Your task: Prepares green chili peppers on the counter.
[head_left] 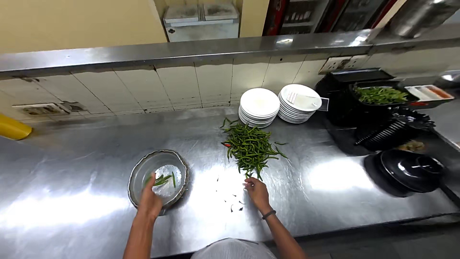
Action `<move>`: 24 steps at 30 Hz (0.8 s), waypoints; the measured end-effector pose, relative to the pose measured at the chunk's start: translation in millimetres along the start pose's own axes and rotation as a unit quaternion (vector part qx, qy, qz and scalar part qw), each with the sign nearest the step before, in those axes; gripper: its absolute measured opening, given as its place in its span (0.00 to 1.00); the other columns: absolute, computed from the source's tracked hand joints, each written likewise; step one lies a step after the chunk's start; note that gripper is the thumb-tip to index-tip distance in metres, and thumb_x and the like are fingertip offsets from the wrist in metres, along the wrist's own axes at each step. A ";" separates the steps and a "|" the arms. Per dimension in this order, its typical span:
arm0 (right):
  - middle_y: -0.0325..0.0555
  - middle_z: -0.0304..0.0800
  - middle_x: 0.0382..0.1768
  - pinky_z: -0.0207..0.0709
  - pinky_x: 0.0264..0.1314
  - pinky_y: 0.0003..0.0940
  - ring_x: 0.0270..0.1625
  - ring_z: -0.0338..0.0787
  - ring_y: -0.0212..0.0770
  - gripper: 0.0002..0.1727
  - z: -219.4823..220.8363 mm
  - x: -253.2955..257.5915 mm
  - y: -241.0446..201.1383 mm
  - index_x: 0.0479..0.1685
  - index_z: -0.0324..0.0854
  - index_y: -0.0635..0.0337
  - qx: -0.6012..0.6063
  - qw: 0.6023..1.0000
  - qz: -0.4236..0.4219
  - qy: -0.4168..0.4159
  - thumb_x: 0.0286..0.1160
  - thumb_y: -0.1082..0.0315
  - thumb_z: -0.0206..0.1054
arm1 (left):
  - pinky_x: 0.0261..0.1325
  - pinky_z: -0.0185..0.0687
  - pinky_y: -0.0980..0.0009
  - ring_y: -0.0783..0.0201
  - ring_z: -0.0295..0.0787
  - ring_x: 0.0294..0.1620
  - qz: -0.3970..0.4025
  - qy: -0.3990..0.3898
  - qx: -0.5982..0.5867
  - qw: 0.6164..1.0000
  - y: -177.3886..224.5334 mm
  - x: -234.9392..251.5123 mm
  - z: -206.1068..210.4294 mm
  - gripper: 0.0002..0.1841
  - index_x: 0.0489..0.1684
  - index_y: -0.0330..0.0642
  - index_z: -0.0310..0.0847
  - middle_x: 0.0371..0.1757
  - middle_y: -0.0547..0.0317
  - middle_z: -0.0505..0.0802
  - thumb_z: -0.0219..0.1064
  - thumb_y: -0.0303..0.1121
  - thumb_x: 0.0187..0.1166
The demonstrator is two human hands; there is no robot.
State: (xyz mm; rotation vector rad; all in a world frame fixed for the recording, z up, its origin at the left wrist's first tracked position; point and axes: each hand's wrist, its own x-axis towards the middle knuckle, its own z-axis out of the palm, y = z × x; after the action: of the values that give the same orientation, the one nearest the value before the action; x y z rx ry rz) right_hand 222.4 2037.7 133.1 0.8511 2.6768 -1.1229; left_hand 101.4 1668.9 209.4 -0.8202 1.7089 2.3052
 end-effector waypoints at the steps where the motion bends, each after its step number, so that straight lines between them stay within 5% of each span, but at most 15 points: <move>1: 0.49 0.93 0.53 0.85 0.59 0.54 0.56 0.93 0.50 0.15 -6.5 3.0 -3.7 0.60 0.89 0.53 -0.050 0.998 0.034 0.019 0.80 0.63 0.64 | 0.75 0.78 0.49 0.54 0.77 0.78 0.021 0.018 0.042 0.999 -5.1 -4.6 0.3 0.36 0.90 0.47 0.56 0.81 0.49 0.78 0.64 0.47 0.84; 3: 0.58 0.87 0.63 0.82 0.61 0.61 0.65 0.87 0.60 0.19 -10.8 6.1 -6.0 0.63 0.86 0.58 -0.142 0.985 0.100 0.016 0.78 0.60 0.67 | 0.79 0.69 0.48 0.48 0.67 0.83 0.073 0.022 0.104 0.992 -13.7 -22.5 4.0 0.43 0.93 0.39 0.43 0.88 0.40 0.65 0.68 0.37 0.81; 6: 0.61 0.87 0.63 0.80 0.60 0.62 0.64 0.88 0.62 0.20 -0.9 -0.9 -2.2 0.61 0.85 0.62 -0.202 0.972 0.120 -0.014 0.82 0.59 0.58 | 0.63 0.87 0.58 0.53 0.89 0.61 0.103 -0.078 0.107 0.986 -29.7 -53.6 12.0 0.21 0.76 0.31 0.71 0.68 0.42 0.87 0.58 0.29 0.87; 9: 0.49 0.94 0.46 0.84 0.53 0.54 0.50 0.93 0.49 0.17 7.9 -11.7 7.6 0.53 0.89 0.56 -0.027 0.994 0.086 -0.054 0.81 0.56 0.62 | 0.52 0.92 0.59 0.51 0.95 0.46 0.032 -0.201 0.118 0.972 -56.1 -74.4 22.2 0.15 0.65 0.27 0.78 0.49 0.40 0.95 0.54 0.27 0.90; 11: 0.46 0.95 0.37 0.90 0.43 0.41 0.36 0.94 0.41 0.13 16.3 -19.9 7.8 0.52 0.87 0.63 0.193 0.972 0.076 -0.113 0.82 0.62 0.67 | 0.54 0.92 0.59 0.51 0.95 0.48 -0.003 -0.251 0.172 0.952 -78.3 -81.0 27.7 0.15 0.65 0.28 0.80 0.51 0.42 0.95 0.58 0.27 0.88; 13: 0.47 0.94 0.35 0.89 0.39 0.35 0.32 0.93 0.39 0.12 15.6 -36.0 -6.0 0.53 0.86 0.67 0.318 0.928 0.075 -0.180 0.83 0.66 0.67 | 0.55 0.91 0.60 0.55 0.94 0.51 -0.046 -0.283 0.215 0.934 -97.2 -84.7 33.1 0.14 0.62 0.31 0.83 0.53 0.46 0.95 0.60 0.29 0.87; 18: 0.43 0.94 0.31 0.90 0.41 0.34 0.31 0.93 0.37 0.09 23.3 -65.0 -33.3 0.47 0.90 0.63 0.285 0.938 -0.009 -0.199 0.76 0.67 0.72 | 0.55 0.91 0.62 0.58 0.94 0.52 -0.032 -0.306 0.222 0.925 -120.9 -82.5 46.8 0.18 0.69 0.34 0.82 0.56 0.50 0.95 0.67 0.33 0.84; 24: 0.38 0.94 0.29 0.90 0.43 0.34 0.31 0.93 0.34 0.11 31.2 -72.7 -41.1 0.41 0.92 0.58 0.187 0.957 -0.024 -0.220 0.77 0.59 0.72 | 0.58 0.91 0.63 0.57 0.96 0.49 0.038 -0.262 0.185 0.946 -119.0 -83.5 49.3 0.10 0.54 0.31 0.90 0.50 0.47 0.97 0.69 0.27 0.82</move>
State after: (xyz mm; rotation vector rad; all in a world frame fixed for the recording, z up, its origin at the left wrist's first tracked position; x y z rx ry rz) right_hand 257.7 1960.1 158.8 0.4978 2.1657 -1.6393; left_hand 206.5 1770.4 162.3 -0.0570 1.8352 1.9046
